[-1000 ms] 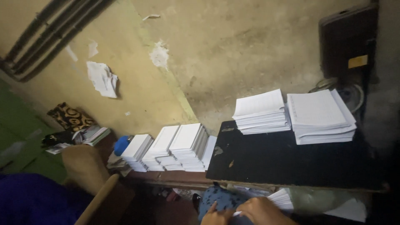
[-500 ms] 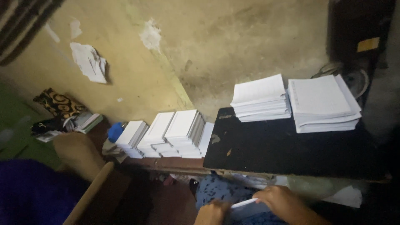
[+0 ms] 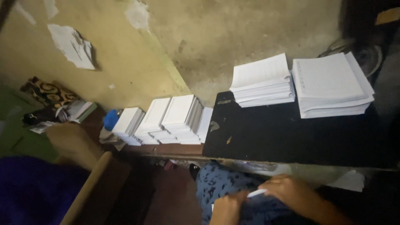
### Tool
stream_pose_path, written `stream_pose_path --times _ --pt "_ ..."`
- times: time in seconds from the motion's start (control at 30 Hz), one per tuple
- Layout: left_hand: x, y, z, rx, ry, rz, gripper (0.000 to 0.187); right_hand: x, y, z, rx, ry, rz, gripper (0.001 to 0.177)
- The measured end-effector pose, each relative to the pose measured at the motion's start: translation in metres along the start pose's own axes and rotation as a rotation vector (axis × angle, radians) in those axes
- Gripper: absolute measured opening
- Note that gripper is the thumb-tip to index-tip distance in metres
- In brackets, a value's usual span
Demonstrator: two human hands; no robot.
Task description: The person sits at a table and sorts through stacks of white papers and notebooks. They pick up a stack, flip through the pages to check the contents, and then place the papers back on the table or into a different pile.
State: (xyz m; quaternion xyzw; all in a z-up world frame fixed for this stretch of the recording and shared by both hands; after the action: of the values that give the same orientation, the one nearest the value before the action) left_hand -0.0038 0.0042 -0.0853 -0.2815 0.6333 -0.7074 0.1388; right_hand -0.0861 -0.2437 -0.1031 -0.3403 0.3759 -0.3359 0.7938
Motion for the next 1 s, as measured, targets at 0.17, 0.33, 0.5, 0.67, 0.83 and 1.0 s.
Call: stream_pose_path --times 0.17,0.33,0.5,0.67,0.83,1.0 --pt "0.03 -0.05 -0.001 -0.045 -0.062 -0.066 0.026 0.009 -0.018 -0.016 -0.02 0.298 0.059 0.028" --pt "0.044 -0.083 -0.002 -0.184 -0.081 -0.224 0.02 -0.003 -0.026 -0.013 -0.049 0.438 0.016 0.022" --pt "0.024 -0.043 -0.009 0.035 0.008 -0.001 0.025 -0.001 -0.014 -0.018 0.091 0.292 0.069 0.021" --pt "0.042 -0.077 -0.011 -0.015 0.042 -0.12 0.032 -0.04 -0.051 0.009 -0.157 0.391 0.024 0.012" --pt "0.045 -0.07 -0.009 0.035 0.095 -0.088 0.046 -0.05 -0.029 0.019 -0.243 0.223 0.132 0.02" --pt "0.031 -0.053 -0.016 0.008 0.074 -0.048 0.028 -0.037 -0.007 0.009 -0.272 0.276 -0.034 0.013"
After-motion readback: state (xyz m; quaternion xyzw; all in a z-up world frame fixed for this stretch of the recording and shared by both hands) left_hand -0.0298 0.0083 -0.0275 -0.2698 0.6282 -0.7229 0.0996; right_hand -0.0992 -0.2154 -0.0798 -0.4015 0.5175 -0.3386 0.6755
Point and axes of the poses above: each hand's wrist, its own z-axis towards the middle knuckle, its own y-axis out of the palm, x = y × z, the point moved 1 cm from there along z, towards the middle knuckle, and after that the axes turned 2 degrees about x, right-handed, at the moved point
